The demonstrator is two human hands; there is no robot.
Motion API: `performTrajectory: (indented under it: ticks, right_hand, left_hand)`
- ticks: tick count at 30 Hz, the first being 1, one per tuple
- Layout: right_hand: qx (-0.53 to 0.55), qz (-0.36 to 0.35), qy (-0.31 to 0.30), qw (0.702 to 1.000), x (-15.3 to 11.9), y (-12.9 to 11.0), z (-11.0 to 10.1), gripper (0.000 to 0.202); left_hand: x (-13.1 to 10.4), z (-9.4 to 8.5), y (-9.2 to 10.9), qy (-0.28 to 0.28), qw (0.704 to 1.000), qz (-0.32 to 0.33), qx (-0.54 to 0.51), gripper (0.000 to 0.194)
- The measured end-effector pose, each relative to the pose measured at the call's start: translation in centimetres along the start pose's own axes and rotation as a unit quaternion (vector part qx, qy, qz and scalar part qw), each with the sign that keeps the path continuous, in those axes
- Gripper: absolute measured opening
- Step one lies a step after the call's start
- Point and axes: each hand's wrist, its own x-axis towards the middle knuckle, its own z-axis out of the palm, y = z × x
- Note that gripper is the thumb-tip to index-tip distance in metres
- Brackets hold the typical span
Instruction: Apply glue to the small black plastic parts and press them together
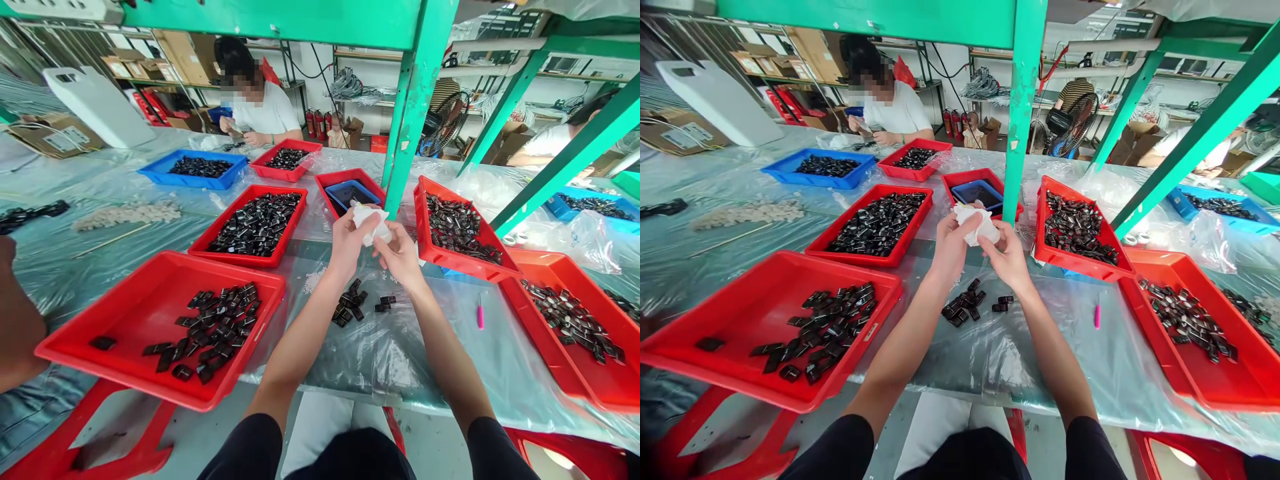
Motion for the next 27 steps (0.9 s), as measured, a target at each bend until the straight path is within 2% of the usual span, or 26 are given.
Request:
performTrajectory:
  ticks: [3, 6, 9, 13, 18, 21, 24, 27]
  right_hand:
    - [-0.037, -0.016, -0.008, 0.999, -0.1, -1.0, -0.5, 0.056]
    - [-0.049, -0.006, -0.017, 0.999, -0.3, -1.6, -0.7, 0.058]
    - [0.0, 0.072, -0.052, 0.996, -0.4, -1.5, -0.4, 0.067]
    - [0.103, 0.198, -0.101, 0.969, -0.7, -1.6, 0.1, 0.068]
    - [0.173, 0.247, -0.145, 0.942, -0.7, -1.9, -0.1, 0.065]
    - [0.142, 0.224, -0.119, 0.957, -0.6, -1.6, -0.1, 0.064]
    - [0.05, 0.133, -0.056, 0.988, -0.8, -1.0, 0.5, 0.059]
    - [-0.019, 0.015, -0.01, 1.0, -1.1, -0.7, 1.4, 0.056]
  left_hand:
    - [0.6, -0.8, 0.2, 0.032, 0.999, 0.015, 0.022, 0.042]
    - [0.9, -1.2, 0.2, 0.042, 0.997, 0.033, 0.059, 0.05]
    - [0.7, -1.2, 0.4, 0.049, 0.992, 0.078, 0.086, 0.047]
    - [0.3, -1.2, 0.9, 0.048, 0.987, 0.105, 0.114, 0.047]
    - [0.2, -1.3, 1.4, -0.023, 0.987, 0.113, 0.114, 0.042]
    - [0.2, -1.4, 1.4, -0.047, 0.986, 0.108, 0.117, 0.039]
    - [0.2, -1.3, 1.0, 0.006, 0.98, 0.121, 0.157, 0.041]
    - [0.4, -1.1, 0.7, 0.064, 0.976, 0.127, 0.166, 0.045]
